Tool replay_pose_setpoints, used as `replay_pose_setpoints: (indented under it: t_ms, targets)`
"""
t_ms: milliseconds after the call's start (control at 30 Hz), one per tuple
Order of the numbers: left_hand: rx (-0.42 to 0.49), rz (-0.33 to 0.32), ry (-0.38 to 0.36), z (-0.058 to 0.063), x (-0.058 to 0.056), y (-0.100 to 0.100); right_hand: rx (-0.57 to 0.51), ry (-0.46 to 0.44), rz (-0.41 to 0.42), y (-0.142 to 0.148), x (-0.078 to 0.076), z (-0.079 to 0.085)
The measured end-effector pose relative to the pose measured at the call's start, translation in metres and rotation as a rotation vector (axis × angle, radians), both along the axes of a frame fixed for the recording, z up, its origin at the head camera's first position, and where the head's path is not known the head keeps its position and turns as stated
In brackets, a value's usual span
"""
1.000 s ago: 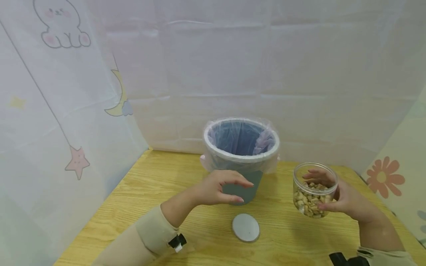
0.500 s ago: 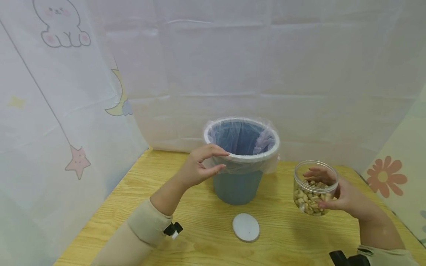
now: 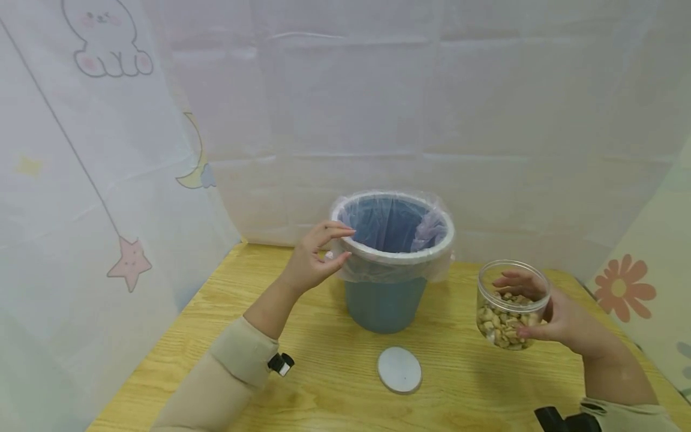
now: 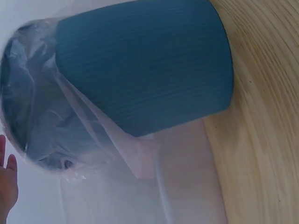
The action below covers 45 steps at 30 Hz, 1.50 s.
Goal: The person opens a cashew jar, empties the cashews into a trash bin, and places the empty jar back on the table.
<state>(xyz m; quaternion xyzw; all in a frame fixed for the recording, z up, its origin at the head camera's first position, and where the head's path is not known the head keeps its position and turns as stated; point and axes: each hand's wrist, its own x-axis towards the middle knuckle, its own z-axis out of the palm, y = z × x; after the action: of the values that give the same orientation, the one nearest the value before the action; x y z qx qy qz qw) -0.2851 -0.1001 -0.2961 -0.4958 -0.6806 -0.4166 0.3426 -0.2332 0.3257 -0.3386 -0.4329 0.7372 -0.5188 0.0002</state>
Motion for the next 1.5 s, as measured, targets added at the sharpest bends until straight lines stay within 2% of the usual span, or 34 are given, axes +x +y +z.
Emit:
replay_pose_setpoints:
  t_ms: [200, 533, 700, 833, 1100, 1300, 1500]
  targets:
    - [-0.015, 0.010, 0.024, -0.004, -0.005, -0.002, 0.008, -0.008, 0.014, 0.000, -0.001, 0.001]
    - [-0.036, 0.020, 0.082, -0.011, -0.017, 0.000, 0.027, 0.015, -0.013, -0.001, -0.003, 0.001]
    - [-0.021, 0.034, 0.084, -0.012, -0.018, 0.003, 0.034, 0.010, -0.008, -0.001, -0.003, 0.001]
    - [-0.012, 0.040, 0.076, -0.016, -0.023, 0.004, 0.033, 0.016, -0.013, -0.001, -0.004, 0.001]
    - [0.001, 0.019, 0.067, -0.033, -0.049, 0.003, 0.046, 0.011, -0.014, 0.000, -0.008, 0.004]
    - [0.005, -0.009, 0.043, -0.034, -0.054, 0.001, 0.089, 0.039, -0.061, 0.000, -0.015, 0.018]
    - [0.009, -0.008, 0.012, -0.036, -0.054, 0.002, 0.162, 0.114, -0.183, -0.004, -0.028, 0.037]
